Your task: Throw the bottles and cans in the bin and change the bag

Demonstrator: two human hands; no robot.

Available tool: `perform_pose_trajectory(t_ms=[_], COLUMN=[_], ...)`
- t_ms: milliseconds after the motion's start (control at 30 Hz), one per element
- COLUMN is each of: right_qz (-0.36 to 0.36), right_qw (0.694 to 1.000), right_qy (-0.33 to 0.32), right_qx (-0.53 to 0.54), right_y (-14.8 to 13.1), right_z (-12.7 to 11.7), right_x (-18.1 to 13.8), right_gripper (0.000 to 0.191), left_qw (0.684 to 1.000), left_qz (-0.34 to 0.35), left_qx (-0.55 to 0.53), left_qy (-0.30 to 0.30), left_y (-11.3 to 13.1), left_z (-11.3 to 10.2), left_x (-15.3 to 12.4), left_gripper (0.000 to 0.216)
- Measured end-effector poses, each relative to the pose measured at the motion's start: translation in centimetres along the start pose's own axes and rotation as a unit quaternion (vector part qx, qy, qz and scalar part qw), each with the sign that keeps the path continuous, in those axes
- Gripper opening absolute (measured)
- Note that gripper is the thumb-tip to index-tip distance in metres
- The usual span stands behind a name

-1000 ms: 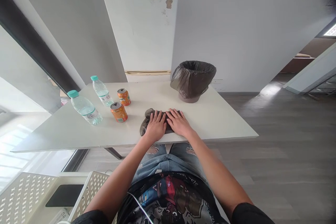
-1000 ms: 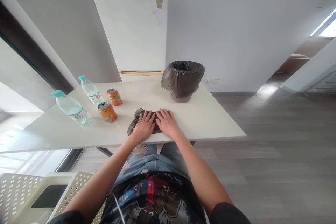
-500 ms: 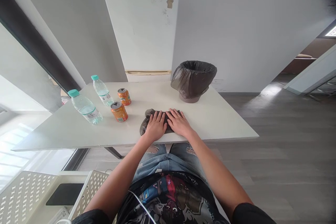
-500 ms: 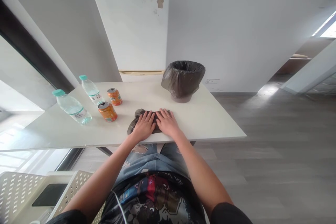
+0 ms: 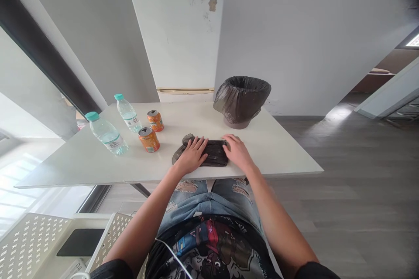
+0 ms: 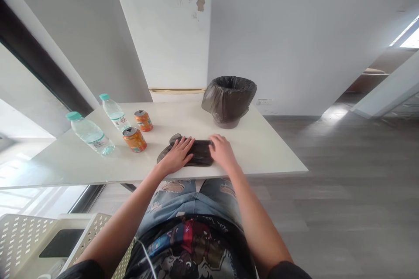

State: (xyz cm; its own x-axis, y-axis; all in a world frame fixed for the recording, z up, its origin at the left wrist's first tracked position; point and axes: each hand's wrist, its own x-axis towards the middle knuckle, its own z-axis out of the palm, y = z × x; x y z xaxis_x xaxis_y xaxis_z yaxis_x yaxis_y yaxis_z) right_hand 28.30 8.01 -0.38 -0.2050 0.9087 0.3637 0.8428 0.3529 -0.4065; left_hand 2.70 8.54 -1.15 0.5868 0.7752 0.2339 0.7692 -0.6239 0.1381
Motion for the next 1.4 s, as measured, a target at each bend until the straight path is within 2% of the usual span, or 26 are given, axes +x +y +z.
perform_pose_trajectory(t_ms=[67,167,233,300,433,467,567,600,667,733,833,967,1033,1167,1233,1300,1400], right_qz=[-0.031,-0.064,-0.064,-0.071,-0.121,-0.136,-0.172,-0.178,-0.193,-0.22,-0.249,-0.211,-0.202,-0.208,-0.186,-0.132,-0.012], right_qw=[0.999,0.996,0.996,0.995,0.987,0.984,0.976,0.975,0.973,0.969,0.962,0.973,0.976,0.969,0.968,0.968,0.962], right_qy=[-0.04,-0.069,-0.062,-0.065,-0.093,-0.102,-0.13,-0.133,-0.128,-0.113,-0.094,-0.079,-0.07,-0.046,-0.033,-0.019,0.002], right_qx=[0.015,0.004,-0.007,0.001,0.047,0.05,0.022,0.01,0.001,0.019,0.058,0.048,0.049,0.121,0.168,0.213,0.271], right_y=[1.5,2.1,1.1,-0.6,-2.9,-3.0,-2.2,-1.9,-1.5,-1.7,-2.3,-2.4,-2.2,-2.4,-3.0,-3.8,-4.7], right_z=[-0.9,-1.7,-2.2,-2.9,-4.3,-4.4,-3.7,-3.3,-2.4,-1.8,-1.4,-1.1,-0.9,-0.9,-1.1,-1.3,-1.3], right_x=[-0.8,-2.8,-4.4,-5.9,-7.9,-8.0,-8.0,-7.9,-8.0,-8.4,-9.4,-9.8,-9.6,-9.0,-8.7,-8.2,-7.2], right_gripper=[0.037,0.035,0.034,0.03,0.023,0.029,0.076,0.079,0.061,0.04,0.036,0.06,0.063,0.045,0.032,0.022,0.026], left_qw=[0.999,0.997,0.996,0.997,1.0,0.999,0.998,0.996,0.993,0.988,0.988,0.987,0.984,0.977,0.97,0.959,0.942], left_qz=[0.013,-0.027,-0.061,-0.063,0.009,0.019,0.014,0.02,0.061,0.109,0.113,0.088,0.072,0.047,0.028,-0.014,-0.107], left_qx=[0.006,0.024,0.03,0.029,-0.018,-0.029,-0.05,-0.061,-0.087,-0.104,-0.104,-0.122,-0.141,-0.177,-0.213,-0.259,-0.296], left_qy=[0.036,0.066,0.062,0.045,0.007,0.006,0.043,0.055,0.053,0.026,0.013,0.048,0.078,0.108,0.11,0.113,0.115], left_y=[-0.2,0.7,1.6,2.2,1.3,0.9,0.3,0.4,0.8,1.4,2.2,2.3,2.0,1.2,1.0,1.0,1.3], left_z=[-1.3,-2.7,-2.9,-2.6,-2.2,-2.4,-3.1,-3.3,-3.6,-3.5,-2.8,-1.8,-1.6,-1.9,-2.3,-2.7,-3.2], left_x=[-0.2,-1.2,-2.2,-3.1,-3.2,-3.0,-3.2,-3.7,-5.2,-7.2,-9.6,-10.6,-10.4,-9.7,-9.2,-8.4,-6.7], left_gripper=[0.058,0.038,0.034,0.033,0.037,0.038,0.036,0.035,0.042,0.057,0.058,0.071,0.069,0.059,0.052,0.04,0.017])
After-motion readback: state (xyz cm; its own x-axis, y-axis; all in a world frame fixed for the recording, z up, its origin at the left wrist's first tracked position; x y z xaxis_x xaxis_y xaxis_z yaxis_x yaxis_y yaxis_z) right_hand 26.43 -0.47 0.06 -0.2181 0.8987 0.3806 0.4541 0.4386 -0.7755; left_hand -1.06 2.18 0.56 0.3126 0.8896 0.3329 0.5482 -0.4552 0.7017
